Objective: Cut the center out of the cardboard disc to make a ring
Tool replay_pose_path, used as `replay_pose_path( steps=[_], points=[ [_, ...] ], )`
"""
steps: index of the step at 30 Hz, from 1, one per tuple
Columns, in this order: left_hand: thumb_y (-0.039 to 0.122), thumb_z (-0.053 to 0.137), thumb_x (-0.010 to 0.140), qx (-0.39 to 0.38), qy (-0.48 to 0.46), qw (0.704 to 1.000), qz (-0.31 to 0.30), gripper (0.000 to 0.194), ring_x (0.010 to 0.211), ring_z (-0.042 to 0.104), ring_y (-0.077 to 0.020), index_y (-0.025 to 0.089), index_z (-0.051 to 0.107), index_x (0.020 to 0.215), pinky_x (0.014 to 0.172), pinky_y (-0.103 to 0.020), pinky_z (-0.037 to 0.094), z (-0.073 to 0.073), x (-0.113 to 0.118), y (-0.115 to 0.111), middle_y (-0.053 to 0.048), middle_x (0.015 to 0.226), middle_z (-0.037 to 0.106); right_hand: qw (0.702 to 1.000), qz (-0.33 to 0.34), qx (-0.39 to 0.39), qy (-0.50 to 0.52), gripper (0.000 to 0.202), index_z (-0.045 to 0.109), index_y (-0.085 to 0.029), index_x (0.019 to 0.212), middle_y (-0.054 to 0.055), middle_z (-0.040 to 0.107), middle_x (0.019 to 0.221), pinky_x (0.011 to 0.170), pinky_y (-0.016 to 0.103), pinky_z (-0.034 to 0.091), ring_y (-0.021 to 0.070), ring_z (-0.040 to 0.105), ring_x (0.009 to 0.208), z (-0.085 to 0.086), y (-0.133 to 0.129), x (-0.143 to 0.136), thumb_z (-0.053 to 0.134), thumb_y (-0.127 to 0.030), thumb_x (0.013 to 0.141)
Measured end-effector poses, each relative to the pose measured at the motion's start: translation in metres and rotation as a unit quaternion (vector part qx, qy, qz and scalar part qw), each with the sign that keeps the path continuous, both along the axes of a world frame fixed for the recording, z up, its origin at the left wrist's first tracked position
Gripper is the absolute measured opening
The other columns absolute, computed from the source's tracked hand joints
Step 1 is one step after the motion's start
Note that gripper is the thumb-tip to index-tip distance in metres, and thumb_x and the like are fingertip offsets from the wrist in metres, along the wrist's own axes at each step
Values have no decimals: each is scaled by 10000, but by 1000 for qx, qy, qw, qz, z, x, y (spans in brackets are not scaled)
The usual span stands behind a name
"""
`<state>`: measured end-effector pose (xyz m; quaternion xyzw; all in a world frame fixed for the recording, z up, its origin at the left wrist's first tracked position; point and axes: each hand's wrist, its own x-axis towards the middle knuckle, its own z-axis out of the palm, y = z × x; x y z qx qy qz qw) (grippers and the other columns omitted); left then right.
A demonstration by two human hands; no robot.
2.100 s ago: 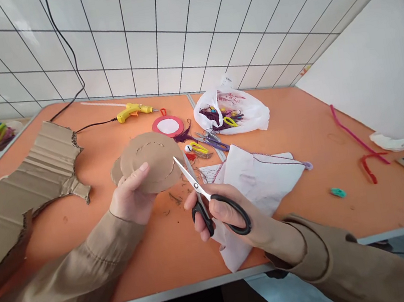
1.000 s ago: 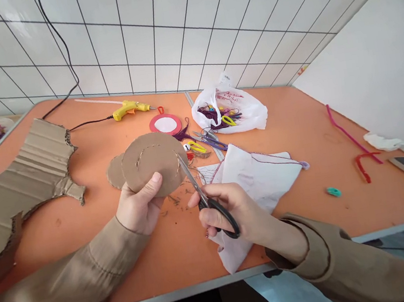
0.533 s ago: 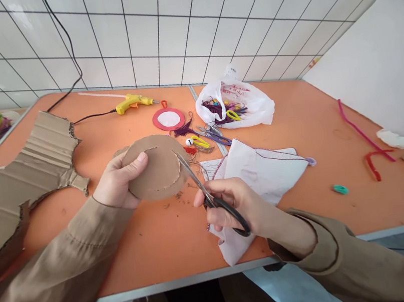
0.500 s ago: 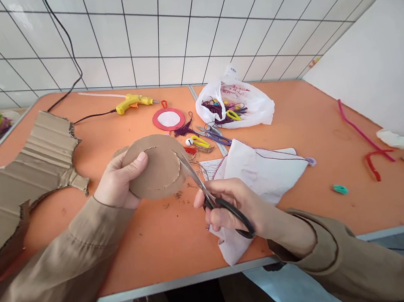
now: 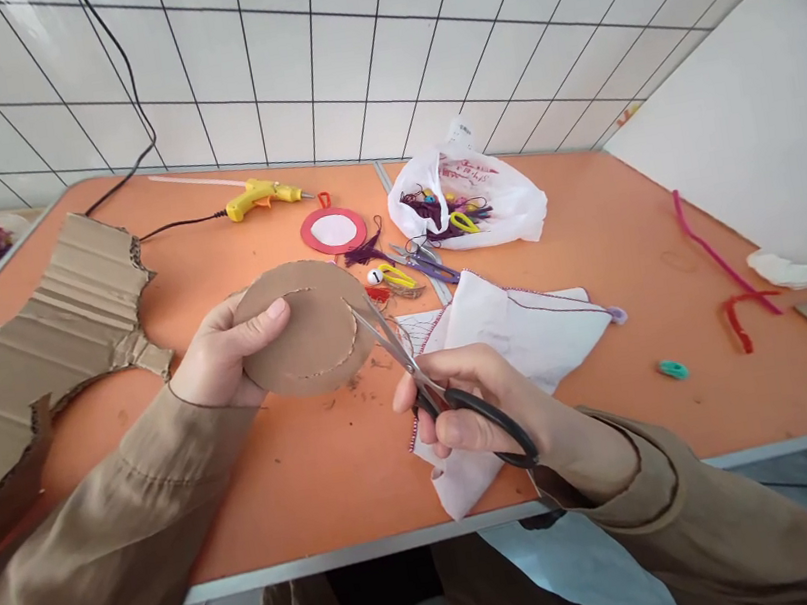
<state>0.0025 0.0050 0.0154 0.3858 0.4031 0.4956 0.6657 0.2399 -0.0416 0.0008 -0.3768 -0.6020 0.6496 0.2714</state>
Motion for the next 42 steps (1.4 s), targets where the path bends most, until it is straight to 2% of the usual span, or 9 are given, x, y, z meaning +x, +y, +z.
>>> replay_pose_path(
  steps=[6,10,17,25,30,35,38,42],
  points=[
    [295,809,671,23,45,999,7,206,805,720,-278,148,758,806,613,-286,545,6,2,-2,-98,826,761,998,-2,-55,19,539,583,-144,873,-34,510,603,482,246,520,108,540,497,4,0,-2,755,-615,676],
    [279,812,669,7,40,999,17,227,848,718,-307,146,768,848,663,-329,558,8,2,-2,-111,858,764,998,-2,-56,18,502,591,-148,853,-28,533,586,470,244,508,106,531,476,6,2,-1,754,-593,686],
    [280,792,700,-22,12,999,27,179,872,710,-296,161,760,830,743,-351,555,10,-1,-1,-68,841,773,999,-6,-38,-1,423,604,-143,850,-32,543,573,461,221,474,100,536,471,7,0,2,790,-485,686],
    [203,744,745,-32,-3,999,5,112,719,705,-232,121,752,822,610,-289,541,11,3,-4,-77,805,773,999,-7,-46,-11,369,597,-149,826,-43,528,553,456,227,483,103,537,461,10,1,0,774,-449,704],
    [238,774,716,-13,1,1000,19,160,759,710,-248,127,762,831,616,-287,544,11,2,-4,-82,816,772,999,-6,-49,-9,337,600,-152,800,-45,526,548,438,210,448,91,518,448,11,1,0,765,-430,705],
    [237,748,742,-22,14,1000,4,191,822,714,-299,129,765,899,682,-359,540,11,1,-4,-100,869,771,998,-11,-53,-10,336,608,-154,803,-47,527,529,434,212,446,96,525,445,10,0,0,778,-417,681],
    [221,743,742,-21,10,1000,3,184,787,714,-280,120,758,894,660,-344,545,9,1,-3,-95,847,768,998,-10,-56,-17,276,615,-150,812,-47,533,548,429,212,453,93,536,434,9,0,0,740,-379,723],
    [212,754,728,-16,9,1000,-4,163,741,713,-249,116,752,860,632,-305,540,7,1,-3,-84,807,764,998,-10,-63,-27,231,610,-145,814,-54,534,548,408,202,443,86,537,418,10,0,-1,738,-311,717]
  ],
)
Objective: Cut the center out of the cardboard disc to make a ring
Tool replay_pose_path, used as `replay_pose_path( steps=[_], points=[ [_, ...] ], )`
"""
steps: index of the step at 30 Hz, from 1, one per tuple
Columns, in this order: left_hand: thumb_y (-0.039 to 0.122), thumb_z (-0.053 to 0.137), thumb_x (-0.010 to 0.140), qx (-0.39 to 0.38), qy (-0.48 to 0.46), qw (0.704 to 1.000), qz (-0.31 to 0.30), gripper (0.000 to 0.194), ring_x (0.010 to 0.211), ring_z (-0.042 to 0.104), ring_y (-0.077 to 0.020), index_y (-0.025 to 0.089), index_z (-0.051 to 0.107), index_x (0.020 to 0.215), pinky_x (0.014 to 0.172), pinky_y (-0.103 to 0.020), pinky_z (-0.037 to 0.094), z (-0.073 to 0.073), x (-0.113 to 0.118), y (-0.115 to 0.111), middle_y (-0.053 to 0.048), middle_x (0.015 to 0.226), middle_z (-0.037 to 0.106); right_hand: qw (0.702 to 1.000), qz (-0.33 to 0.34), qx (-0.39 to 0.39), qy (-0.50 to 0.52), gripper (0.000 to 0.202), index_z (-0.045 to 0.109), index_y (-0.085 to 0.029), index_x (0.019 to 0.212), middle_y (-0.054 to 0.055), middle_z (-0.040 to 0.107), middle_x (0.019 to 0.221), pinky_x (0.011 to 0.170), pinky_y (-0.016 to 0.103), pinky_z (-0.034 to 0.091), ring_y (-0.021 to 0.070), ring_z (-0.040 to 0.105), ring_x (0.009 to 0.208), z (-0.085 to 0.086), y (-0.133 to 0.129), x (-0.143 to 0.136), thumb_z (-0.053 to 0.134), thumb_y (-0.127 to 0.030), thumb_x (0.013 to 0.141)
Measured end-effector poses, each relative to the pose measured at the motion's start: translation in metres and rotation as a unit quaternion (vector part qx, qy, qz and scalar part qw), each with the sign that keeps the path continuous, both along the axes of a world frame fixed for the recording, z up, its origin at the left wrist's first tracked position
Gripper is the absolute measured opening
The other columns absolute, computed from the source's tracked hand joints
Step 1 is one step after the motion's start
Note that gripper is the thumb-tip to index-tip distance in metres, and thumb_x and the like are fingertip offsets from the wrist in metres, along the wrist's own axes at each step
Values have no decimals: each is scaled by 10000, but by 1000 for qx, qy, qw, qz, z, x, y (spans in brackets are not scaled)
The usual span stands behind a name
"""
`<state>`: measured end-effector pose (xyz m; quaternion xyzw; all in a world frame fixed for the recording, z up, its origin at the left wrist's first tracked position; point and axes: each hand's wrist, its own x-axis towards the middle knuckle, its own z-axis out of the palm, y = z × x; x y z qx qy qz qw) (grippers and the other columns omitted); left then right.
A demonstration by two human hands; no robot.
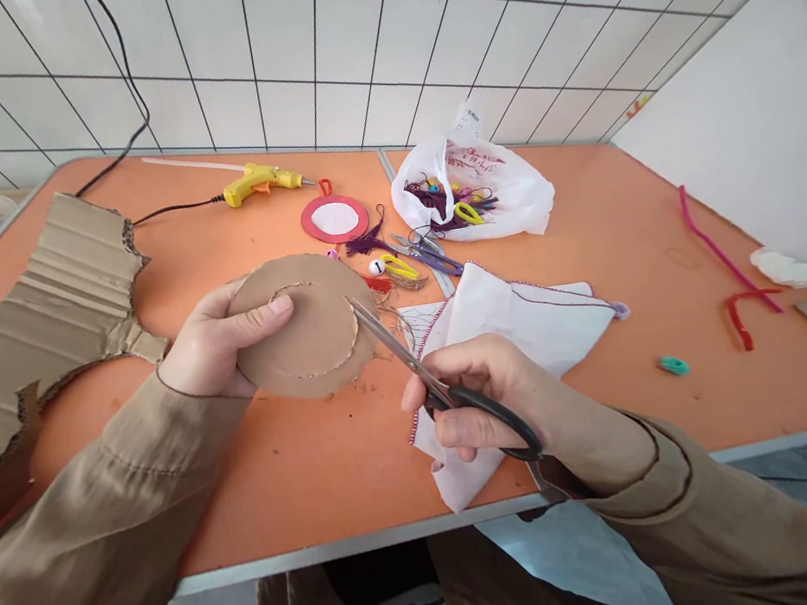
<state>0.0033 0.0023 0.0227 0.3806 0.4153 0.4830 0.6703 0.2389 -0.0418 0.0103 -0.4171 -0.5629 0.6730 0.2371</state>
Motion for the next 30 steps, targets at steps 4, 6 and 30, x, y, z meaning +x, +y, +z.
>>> replay_pose_path(
  steps=[4,6,30],
  points=[
    [210,741,744,10,-4,1000,-6,155,720,709,-229,108,748,860,624,-284,535,0,0,-1,-79,794,763,1000,-9,-7,-10,228,596,-148,781,-65,515,514,411,206,445,81,517,415,4,0,-3,751,-292,695],
    [204,738,745,10,-7,1000,-5,167,726,709,-229,107,750,881,624,-281,535,-1,0,0,-80,800,763,1000,-14,-9,-15,263,590,-155,770,-66,510,508,412,218,450,81,500,417,6,0,-5,772,-323,683],
    [247,735,755,-10,17,1000,-6,134,684,699,-213,138,775,824,600,-269,545,7,-4,-2,-65,737,760,996,67,42,30,547,602,-136,900,2,552,670,508,234,469,112,535,555,-6,2,10,716,-638,716]
  ],
)
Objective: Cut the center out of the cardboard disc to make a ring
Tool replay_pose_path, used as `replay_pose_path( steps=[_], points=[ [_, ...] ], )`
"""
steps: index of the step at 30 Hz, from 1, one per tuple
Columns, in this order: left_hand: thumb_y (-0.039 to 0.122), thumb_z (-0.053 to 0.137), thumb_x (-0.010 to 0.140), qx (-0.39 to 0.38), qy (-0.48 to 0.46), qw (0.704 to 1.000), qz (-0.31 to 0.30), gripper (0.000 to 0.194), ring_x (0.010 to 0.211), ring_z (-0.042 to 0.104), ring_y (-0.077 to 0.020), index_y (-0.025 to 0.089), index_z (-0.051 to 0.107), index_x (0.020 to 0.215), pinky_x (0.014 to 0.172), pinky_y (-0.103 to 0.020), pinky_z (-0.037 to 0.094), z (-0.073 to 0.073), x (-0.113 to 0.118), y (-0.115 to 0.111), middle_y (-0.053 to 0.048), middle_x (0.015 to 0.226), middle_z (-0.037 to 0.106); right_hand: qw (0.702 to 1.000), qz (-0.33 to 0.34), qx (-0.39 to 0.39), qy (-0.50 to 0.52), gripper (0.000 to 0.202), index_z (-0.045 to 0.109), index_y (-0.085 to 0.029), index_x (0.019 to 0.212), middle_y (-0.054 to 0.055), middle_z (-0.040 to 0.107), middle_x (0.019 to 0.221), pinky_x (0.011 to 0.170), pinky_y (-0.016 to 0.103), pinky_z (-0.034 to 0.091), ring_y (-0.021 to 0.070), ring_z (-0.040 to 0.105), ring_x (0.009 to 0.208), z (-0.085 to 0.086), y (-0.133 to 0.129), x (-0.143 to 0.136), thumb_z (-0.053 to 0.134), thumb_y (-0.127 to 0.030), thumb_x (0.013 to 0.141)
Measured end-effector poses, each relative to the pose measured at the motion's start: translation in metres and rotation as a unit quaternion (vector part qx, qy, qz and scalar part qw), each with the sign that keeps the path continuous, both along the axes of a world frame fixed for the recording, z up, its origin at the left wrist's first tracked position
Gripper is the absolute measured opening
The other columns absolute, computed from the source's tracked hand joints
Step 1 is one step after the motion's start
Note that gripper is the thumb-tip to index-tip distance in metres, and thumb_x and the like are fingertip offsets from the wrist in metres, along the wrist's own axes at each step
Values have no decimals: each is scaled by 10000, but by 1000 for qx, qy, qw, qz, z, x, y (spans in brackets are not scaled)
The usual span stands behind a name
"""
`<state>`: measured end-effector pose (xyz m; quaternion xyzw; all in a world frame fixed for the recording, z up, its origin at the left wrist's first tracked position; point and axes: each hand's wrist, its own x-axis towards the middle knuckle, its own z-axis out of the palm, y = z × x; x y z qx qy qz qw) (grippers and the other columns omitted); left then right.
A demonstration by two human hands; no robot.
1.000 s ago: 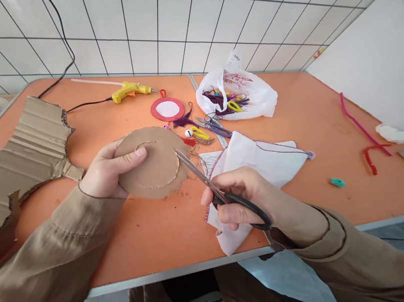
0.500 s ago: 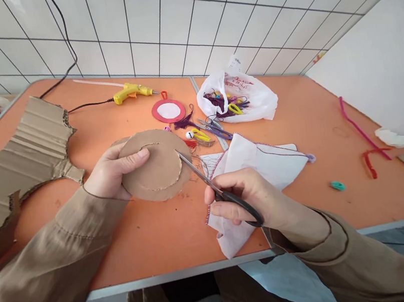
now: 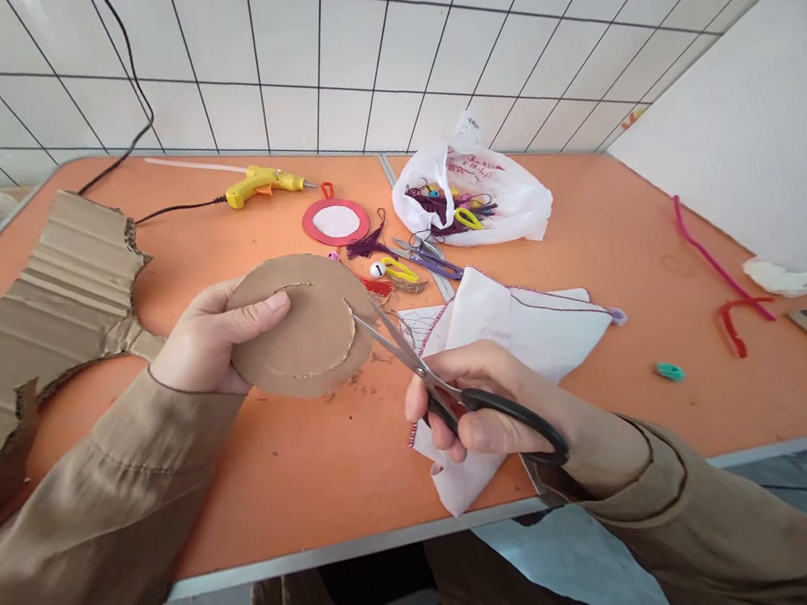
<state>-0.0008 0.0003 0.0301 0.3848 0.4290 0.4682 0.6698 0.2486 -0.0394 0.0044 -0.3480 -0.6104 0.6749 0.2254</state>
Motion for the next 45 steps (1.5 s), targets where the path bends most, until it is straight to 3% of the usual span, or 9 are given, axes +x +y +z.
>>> replay_pose_path(
  steps=[6,11,19,45],
  points=[
    [142,667,799,4,-13,999,-43,89,652,675,-163,123,750,825,598,-244,538,-5,-2,3,-47,739,752,1000,-16,23,-1,496,613,-124,879,-9,547,634,489,219,446,105,531,532,0,0,-1,739,-578,726],
    [157,687,792,-4,-11,998,-69,92,676,672,-167,113,746,847,629,-262,537,-7,-2,4,-50,755,746,999,-26,39,-12,465,628,-114,856,-20,530,577,454,205,411,102,509,508,-3,-1,-2,783,-523,698],
    [170,715,778,-21,-20,997,-72,94,732,677,-182,112,745,846,676,-282,531,-8,0,3,-52,792,752,998,-56,-26,3,347,590,-131,779,-56,501,532,389,182,411,74,492,426,4,-2,-11,795,-399,698],
    [202,749,732,-54,-10,997,-56,159,727,694,-182,107,740,859,654,-275,553,-7,-1,5,-46,792,754,990,-102,8,-95,183,557,-152,629,-69,424,448,363,183,282,53,367,378,14,-4,-17,683,-246,723]
  ],
)
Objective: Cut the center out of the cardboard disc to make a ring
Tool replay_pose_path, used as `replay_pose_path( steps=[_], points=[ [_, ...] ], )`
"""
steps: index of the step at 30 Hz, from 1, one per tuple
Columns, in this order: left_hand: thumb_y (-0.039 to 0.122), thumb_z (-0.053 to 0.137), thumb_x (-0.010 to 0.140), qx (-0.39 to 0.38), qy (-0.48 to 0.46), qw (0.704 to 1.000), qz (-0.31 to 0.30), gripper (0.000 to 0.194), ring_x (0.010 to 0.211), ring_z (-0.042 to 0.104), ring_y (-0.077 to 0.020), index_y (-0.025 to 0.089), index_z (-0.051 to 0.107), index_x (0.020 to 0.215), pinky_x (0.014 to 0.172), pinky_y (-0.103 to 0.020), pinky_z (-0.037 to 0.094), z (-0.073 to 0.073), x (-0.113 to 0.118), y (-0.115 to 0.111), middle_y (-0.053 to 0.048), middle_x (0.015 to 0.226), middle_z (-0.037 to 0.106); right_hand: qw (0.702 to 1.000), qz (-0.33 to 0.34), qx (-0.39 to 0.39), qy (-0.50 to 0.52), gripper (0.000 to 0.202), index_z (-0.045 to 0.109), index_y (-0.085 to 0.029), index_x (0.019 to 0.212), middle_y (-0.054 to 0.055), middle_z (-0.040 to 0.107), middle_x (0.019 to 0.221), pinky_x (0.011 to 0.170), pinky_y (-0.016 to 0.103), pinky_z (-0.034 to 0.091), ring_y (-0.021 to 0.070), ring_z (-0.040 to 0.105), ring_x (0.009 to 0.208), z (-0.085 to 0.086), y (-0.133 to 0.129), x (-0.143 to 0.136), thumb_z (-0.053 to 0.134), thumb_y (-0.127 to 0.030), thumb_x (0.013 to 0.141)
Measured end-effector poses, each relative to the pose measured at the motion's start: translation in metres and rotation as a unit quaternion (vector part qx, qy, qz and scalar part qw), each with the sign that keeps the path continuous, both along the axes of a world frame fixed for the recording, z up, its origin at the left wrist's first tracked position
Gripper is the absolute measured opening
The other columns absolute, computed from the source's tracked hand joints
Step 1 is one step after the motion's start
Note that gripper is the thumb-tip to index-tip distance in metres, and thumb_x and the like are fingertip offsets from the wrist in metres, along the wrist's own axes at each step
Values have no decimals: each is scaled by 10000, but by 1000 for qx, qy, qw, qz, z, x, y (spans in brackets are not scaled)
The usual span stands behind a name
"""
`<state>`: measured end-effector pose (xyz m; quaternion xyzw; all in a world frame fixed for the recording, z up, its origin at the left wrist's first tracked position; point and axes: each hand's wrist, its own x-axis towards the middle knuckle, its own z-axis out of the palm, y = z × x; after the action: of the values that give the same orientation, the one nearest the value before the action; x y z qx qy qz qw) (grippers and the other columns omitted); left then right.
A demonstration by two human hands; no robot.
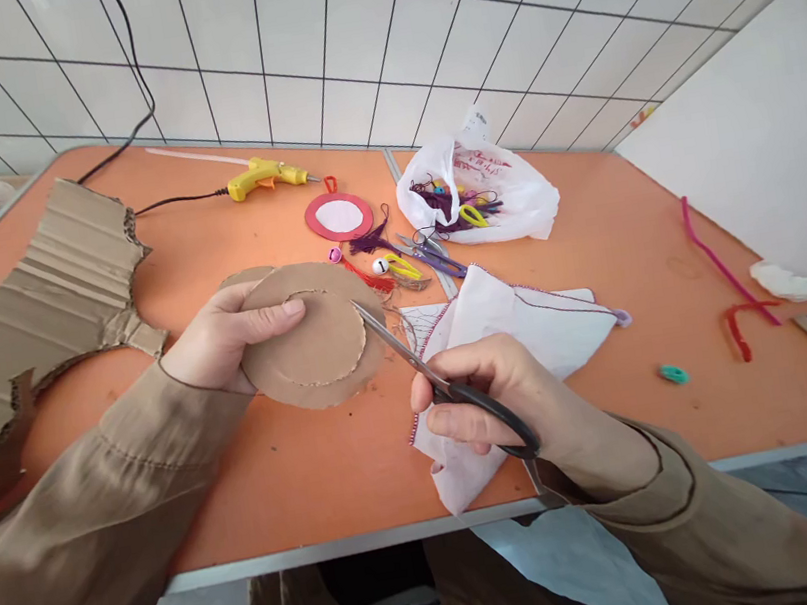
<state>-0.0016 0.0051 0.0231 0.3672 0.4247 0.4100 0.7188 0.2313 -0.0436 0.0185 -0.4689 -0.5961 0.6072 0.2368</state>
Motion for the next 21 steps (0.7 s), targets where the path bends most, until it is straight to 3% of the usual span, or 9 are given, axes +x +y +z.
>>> replay_pose_path(
  steps=[3,9,13,16,21],
  points=[
    [196,735,741,10,16,1000,-6,133,715,688,-176,107,741,839,647,-273,547,1,-1,1,-47,793,757,1000,5,11,-4,217,573,-141,656,-60,463,487,371,175,277,46,370,402,-4,1,2,729,-269,737],
    [201,758,722,-2,25,1000,-5,124,676,674,-166,110,736,803,620,-255,524,7,-3,0,-39,721,746,996,51,-46,60,476,597,-138,775,-76,448,503,403,194,339,58,387,429,-9,2,8,810,-543,643],
    [223,789,673,11,30,999,-14,144,653,664,-177,132,740,773,595,-261,511,4,-6,3,-39,712,737,990,80,-68,91,504,607,-130,800,-62,491,522,408,186,318,61,403,451,-9,3,10,842,-532,608],
    [246,803,636,27,31,999,-33,162,648,675,-213,159,751,763,591,-297,513,2,-9,5,-46,721,733,986,94,-99,91,589,603,-128,811,-61,498,521,403,192,324,65,422,431,-9,5,11,827,-616,568],
    [271,780,666,46,77,996,-22,181,700,689,-251,157,769,806,646,-335,520,11,-10,0,-70,749,737,985,114,-88,94,681,610,-122,835,-35,541,583,460,217,367,74,443,472,-10,5,12,764,-723,554]
  ],
)
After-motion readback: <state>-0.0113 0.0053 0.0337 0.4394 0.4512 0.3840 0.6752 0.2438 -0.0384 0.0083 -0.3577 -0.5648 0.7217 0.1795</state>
